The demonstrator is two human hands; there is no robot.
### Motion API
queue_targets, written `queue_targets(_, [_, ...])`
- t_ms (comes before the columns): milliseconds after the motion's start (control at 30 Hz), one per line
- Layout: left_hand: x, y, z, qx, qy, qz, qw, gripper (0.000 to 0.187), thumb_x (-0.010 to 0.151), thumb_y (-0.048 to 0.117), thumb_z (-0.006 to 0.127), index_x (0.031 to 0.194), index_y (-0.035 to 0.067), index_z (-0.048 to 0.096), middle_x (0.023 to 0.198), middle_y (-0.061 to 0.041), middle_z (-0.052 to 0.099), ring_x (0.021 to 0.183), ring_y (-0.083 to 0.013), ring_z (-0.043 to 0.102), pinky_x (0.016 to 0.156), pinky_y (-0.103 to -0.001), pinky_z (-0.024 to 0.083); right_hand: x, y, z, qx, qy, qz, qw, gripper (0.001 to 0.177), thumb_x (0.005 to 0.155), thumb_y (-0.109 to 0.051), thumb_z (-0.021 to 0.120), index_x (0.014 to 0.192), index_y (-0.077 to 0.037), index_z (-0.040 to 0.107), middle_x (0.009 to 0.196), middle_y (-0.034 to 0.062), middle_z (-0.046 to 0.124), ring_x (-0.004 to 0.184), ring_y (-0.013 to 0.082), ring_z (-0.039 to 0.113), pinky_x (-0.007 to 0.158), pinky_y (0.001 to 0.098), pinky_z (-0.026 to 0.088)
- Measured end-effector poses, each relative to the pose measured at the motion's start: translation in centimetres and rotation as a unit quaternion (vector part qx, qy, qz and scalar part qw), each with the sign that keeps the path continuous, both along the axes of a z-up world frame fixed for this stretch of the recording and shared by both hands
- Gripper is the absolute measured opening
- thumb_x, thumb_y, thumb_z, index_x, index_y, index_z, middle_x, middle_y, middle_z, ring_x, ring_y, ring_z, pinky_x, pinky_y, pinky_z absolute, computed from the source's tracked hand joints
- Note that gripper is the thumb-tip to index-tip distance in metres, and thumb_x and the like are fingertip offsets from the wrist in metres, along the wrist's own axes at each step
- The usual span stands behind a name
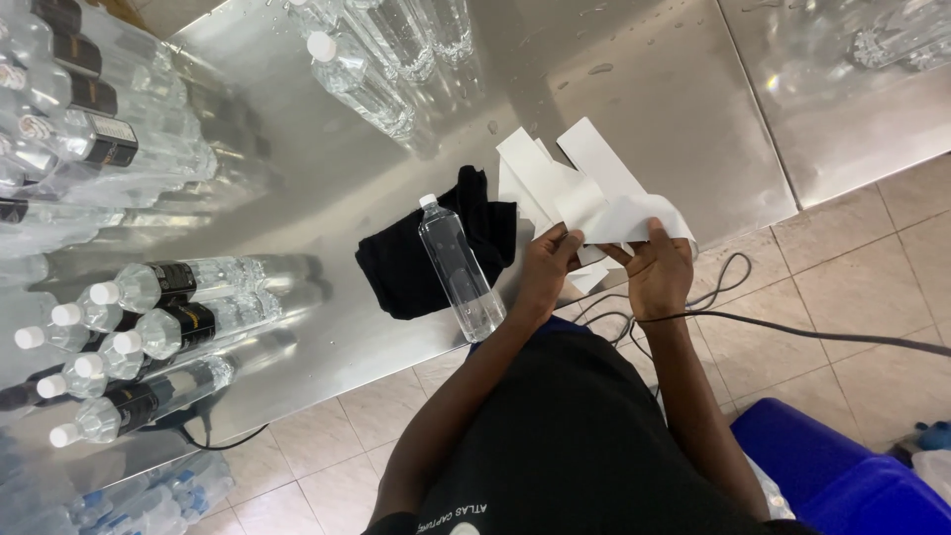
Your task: Manually applying adhesive labels to plastic water bottles at a production workstation.
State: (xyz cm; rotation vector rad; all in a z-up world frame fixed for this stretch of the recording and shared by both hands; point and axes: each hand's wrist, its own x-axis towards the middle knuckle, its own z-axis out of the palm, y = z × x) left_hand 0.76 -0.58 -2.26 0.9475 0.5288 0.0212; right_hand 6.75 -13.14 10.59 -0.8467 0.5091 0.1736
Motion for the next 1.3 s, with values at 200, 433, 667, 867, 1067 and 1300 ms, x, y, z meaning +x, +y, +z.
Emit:
queue_targets(200, [2.8, 2.3, -8.6, 0.124, 0.071, 0.035, 0.989, 0.023, 0.113, 0.018, 0.062, 0.121, 0.001, 0.075, 0.09, -0.007, 0.066, 0.087, -0.0128, 0.063, 0.077, -0.038, 0.06, 1.8, -4.0, 1.3, -0.13, -0.101, 0.029, 0.986, 0.02, 0.111, -0.013, 0.062, 0.13, -0.005, 0.061, 0.127, 0.0179, 0.074, 0.111, 0.0343, 0.079, 0.095, 0.0596, 0.073])
queue_targets(433, [2.9, 2.5, 6.7, 0.239, 0.051, 0.032, 0.969, 0.069, 0.103, 0.02, 0.073, 0.163, -0.002, 0.045, 0.152, -0.028, 0.041, 0.146, -0.0429, 0.044, 0.124, -0.055, 0.041, 1.1, -3.6, 3.2, -0.557, -0.409, 0.061, 0.72, 0.065, 0.103, 0.012, 0.068, 0.161, 0.009, 0.04, 0.153, 0.0275, 0.038, 0.145, 0.051, 0.047, 0.115, 0.0613, 0.048])
queue_targets(667, [-3.4, 4.2, 17.2, -0.057, -0.162, -0.027, 0.985, 0.043, 0.105, 0.003, 0.074, 0.145, 0.005, 0.058, 0.146, -0.017, 0.062, 0.144, -0.0318, 0.058, 0.115, -0.048, 0.055, -2.5, 4.9, 4.7, -0.685, -0.565, 0.077, 0.453, 0.036, 0.094, -0.001, 0.068, 0.128, -0.012, 0.075, 0.111, 0.0095, 0.056, 0.099, 0.0325, 0.054, 0.098, 0.0481, 0.051])
queue_targets(867, [-6.2, 9.3, 18.6, -0.113, -0.057, 0.135, 0.983, 0.025, 0.108, 0.008, 0.07, 0.133, 0.007, 0.066, 0.119, -0.003, 0.067, 0.108, -0.0157, 0.072, 0.087, -0.03, 0.064, -5.4, 8.5, 6.5, -0.666, -0.578, 0.204, 0.425, 0.055, 0.101, -0.034, 0.075, 0.153, -0.017, 0.064, 0.136, 0.0101, 0.057, 0.122, 0.0302, 0.047, 0.113, 0.0479, 0.033])
queue_targets(1067, [-10.3, 13.7, 19.6, 0.046, -0.042, 0.071, 0.996, 0.033, 0.103, 0.027, 0.08, 0.127, 0.008, 0.068, 0.11, -0.004, 0.066, 0.104, -0.0158, 0.07, 0.087, -0.035, 0.064, -6.4, 8.2, 8.1, -0.528, -0.477, 0.285, 0.642, 0.042, 0.107, -0.035, 0.075, 0.139, -0.008, 0.073, 0.135, 0.0139, 0.068, 0.129, 0.037, 0.057, 0.116, 0.0498, 0.041])
queue_targets(1300, [-13.9, 17.3, 19.9, 0.102, -0.052, -0.21, 0.971, 0.032, 0.11, 0.031, 0.073, 0.134, 0.01, 0.073, 0.114, -0.01, 0.071, 0.11, -0.0234, 0.069, 0.096, -0.047, 0.057, -7.9, 10.4, 10.4, -0.309, -0.16, 0.454, 0.82, 0.021, 0.095, -0.02, 0.086, 0.103, -0.002, 0.081, 0.09, 0.0093, 0.075, 0.09, 0.0211, 0.063, 0.093, 0.0426, 0.051])
